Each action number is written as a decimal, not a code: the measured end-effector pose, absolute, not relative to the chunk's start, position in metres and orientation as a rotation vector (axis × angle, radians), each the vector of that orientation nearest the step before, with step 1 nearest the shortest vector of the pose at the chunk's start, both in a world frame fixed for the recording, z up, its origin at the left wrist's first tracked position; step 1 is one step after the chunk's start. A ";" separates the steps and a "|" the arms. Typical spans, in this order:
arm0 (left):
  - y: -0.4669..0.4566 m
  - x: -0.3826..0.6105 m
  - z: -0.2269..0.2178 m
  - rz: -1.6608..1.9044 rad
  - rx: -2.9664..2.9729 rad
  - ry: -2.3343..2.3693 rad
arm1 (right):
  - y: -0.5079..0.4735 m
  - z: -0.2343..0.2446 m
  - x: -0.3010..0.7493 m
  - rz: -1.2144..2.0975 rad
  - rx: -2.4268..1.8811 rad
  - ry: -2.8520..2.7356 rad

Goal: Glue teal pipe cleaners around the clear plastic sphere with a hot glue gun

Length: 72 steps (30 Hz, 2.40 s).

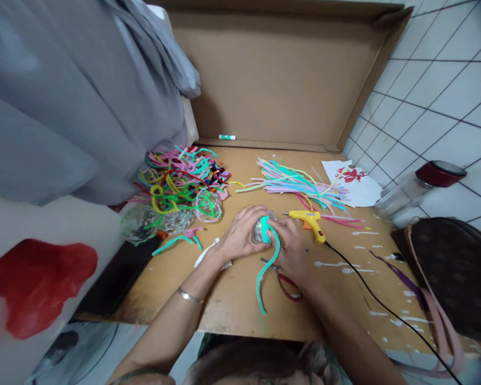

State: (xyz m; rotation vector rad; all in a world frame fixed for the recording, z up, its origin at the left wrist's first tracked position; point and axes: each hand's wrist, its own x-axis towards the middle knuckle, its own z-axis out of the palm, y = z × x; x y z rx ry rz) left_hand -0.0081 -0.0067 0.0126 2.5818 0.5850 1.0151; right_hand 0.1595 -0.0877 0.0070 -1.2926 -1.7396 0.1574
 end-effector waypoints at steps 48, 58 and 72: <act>-0.011 0.003 0.009 1.143 2.388 0.610 | -0.089 0.014 0.150 0.039 -1.225 -1.621; -0.009 0.001 0.009 1.125 2.355 0.629 | -0.089 0.012 0.146 0.130 -1.198 -1.529; -0.011 0.003 0.015 1.169 2.408 0.625 | -0.089 0.018 0.168 -0.270 -1.289 -1.816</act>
